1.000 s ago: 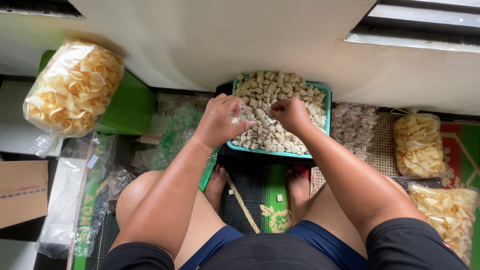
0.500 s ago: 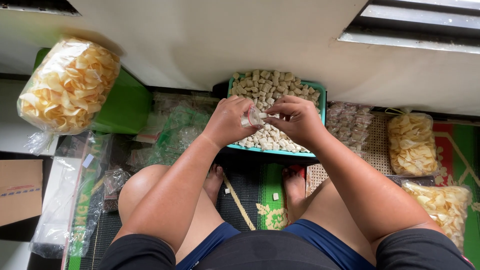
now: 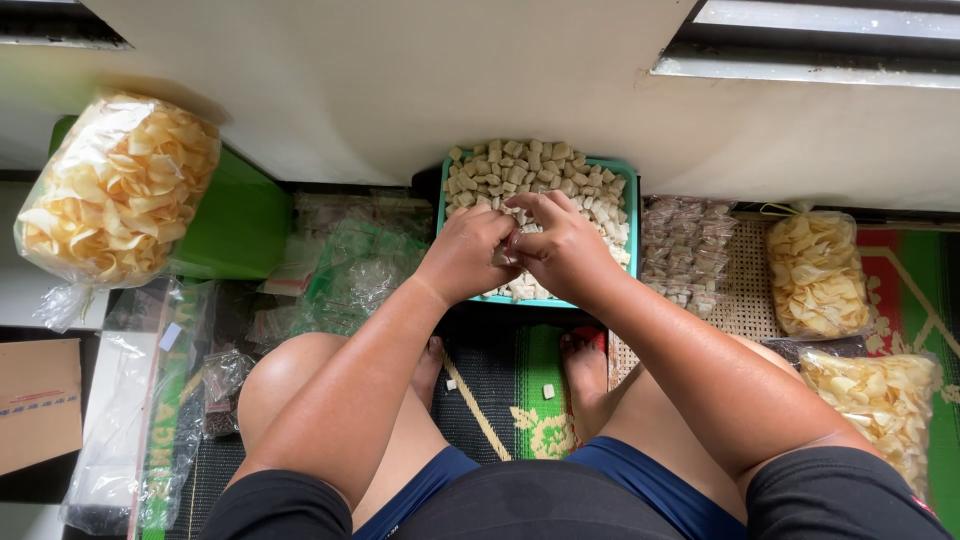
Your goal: The person sits on a mat and repeatedly picks small white cubes from a green tray, places them into small clear plastic bags, and sets the filled bags aside. The person handles the cubes and bags by hand without using tools.
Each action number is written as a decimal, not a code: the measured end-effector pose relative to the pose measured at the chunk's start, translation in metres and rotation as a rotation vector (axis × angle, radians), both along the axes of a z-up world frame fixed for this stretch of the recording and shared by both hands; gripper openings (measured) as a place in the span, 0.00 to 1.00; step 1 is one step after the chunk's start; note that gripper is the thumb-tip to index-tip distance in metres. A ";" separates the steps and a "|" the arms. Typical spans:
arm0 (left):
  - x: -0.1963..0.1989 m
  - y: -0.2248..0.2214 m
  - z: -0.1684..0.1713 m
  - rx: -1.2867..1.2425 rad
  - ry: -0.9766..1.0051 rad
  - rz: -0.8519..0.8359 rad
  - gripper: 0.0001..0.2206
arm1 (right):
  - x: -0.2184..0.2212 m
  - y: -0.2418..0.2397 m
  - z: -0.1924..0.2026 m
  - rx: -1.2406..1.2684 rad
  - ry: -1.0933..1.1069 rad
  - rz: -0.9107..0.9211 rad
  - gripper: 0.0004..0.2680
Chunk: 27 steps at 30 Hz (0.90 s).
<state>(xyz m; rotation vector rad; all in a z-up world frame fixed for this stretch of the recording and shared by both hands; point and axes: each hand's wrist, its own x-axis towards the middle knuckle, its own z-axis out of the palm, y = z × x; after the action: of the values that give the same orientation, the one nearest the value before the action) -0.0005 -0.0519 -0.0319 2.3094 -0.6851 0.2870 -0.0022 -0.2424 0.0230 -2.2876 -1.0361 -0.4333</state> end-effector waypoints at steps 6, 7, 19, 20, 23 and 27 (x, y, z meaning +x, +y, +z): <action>0.001 0.000 -0.007 -0.003 -0.034 0.012 0.16 | -0.001 0.002 -0.004 0.033 0.073 -0.003 0.03; 0.001 0.001 -0.008 -0.002 -0.032 0.011 0.16 | -0.001 0.004 -0.006 0.034 0.075 -0.004 0.03; 0.005 0.037 0.031 -0.175 -0.137 0.036 0.15 | 0.024 -0.013 -0.013 0.394 0.498 -0.153 0.03; 0.005 0.042 0.031 -0.203 -0.113 0.041 0.14 | 0.028 -0.017 -0.023 0.334 0.535 -0.188 0.04; 0.003 0.052 0.037 -0.246 -0.071 0.060 0.15 | 0.032 -0.024 -0.045 0.157 0.593 -0.207 0.05; 0.000 0.061 0.045 -0.268 -0.036 0.101 0.14 | 0.026 -0.015 -0.081 -0.275 0.606 -0.141 0.05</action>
<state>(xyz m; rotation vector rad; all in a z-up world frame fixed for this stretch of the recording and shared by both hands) -0.0003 0.0090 0.0134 2.0892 -0.5146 0.4402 0.0233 -0.2579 -0.0576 -2.4978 -0.6543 0.3625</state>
